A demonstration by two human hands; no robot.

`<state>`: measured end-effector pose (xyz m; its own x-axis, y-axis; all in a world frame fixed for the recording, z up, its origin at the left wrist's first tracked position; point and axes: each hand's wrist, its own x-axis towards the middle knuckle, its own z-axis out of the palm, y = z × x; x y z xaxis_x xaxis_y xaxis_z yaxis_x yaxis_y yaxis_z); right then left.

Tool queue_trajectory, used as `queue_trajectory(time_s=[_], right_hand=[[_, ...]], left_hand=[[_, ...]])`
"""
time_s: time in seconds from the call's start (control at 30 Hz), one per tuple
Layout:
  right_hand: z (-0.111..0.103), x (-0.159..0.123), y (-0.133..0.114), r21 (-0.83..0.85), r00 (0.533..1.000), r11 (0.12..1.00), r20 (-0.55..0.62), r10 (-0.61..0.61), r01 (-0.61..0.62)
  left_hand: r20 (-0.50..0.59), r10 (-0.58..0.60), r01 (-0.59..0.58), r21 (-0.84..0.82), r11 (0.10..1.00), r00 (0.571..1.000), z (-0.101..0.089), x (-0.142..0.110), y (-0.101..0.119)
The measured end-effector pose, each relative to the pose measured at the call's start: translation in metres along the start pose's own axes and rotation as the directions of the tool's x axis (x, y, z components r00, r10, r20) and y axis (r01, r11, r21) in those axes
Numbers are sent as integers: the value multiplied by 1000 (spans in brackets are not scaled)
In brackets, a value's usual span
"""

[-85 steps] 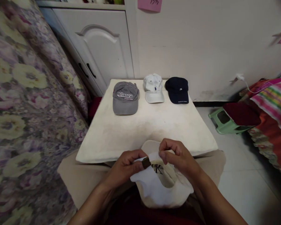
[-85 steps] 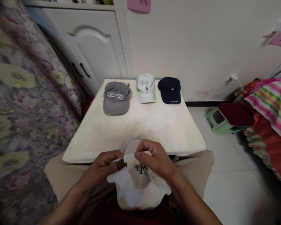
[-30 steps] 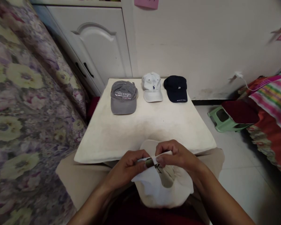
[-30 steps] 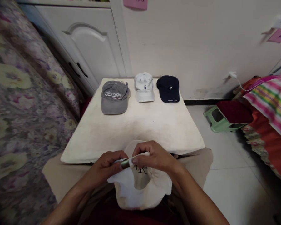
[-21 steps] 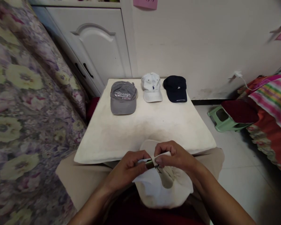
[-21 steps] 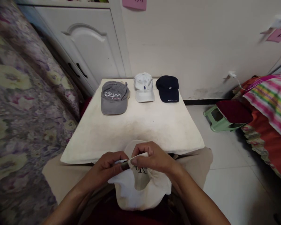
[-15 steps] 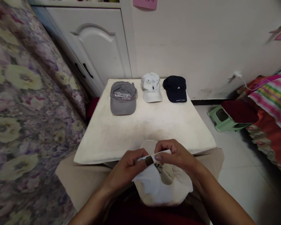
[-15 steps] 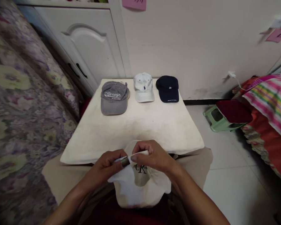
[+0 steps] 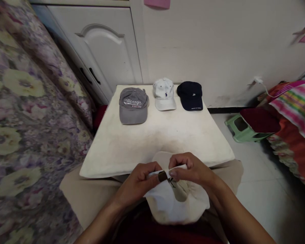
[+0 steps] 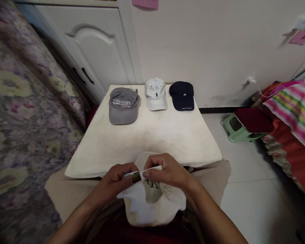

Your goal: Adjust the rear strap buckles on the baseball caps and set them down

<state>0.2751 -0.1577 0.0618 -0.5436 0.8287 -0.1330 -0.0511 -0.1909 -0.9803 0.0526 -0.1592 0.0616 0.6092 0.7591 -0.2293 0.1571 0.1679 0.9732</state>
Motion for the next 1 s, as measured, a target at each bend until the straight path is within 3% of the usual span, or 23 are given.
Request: queue_trajectory(time_s=[0.13,0.27,0.4,0.57,0.63,0.73,0.83,0.9,1.0], right_hand=[[4,1,0,16,998,1000,-63,-9,10],[13,5,0,9,982,998,-182,-54,57],[22,7,4,2,971,998,-230,-63,65],[23,2,16,-36,985,999,-170,10,-17],[23,1,19,-29,988,999,-154,23,-28],[22,2,18,27,988,1000,-154,3,1],[20,4,4,19,983,997,-170,-66,70],[17,2,-7,-28,981,995,-163,-104,100],[14,-1,-14,-67,986,993,-130,-109,101]], left_hand=[[17,-2,3,-52,999,1000,-5,5,0],[72,-10,10,-8,1000,997,-21,15,9],[76,23,-35,152,988,997,-29,14,15],[-55,124,-82,480,873,991,-14,-6,5],[-97,147,-72,539,839,984,-9,-12,2],[-150,97,-28,409,912,984,-3,-15,4],[-134,16,-6,78,997,991,2,-11,11],[-122,1,-13,-103,995,993,6,-7,13],[-93,-13,-9,-229,973,996,11,-4,9]])
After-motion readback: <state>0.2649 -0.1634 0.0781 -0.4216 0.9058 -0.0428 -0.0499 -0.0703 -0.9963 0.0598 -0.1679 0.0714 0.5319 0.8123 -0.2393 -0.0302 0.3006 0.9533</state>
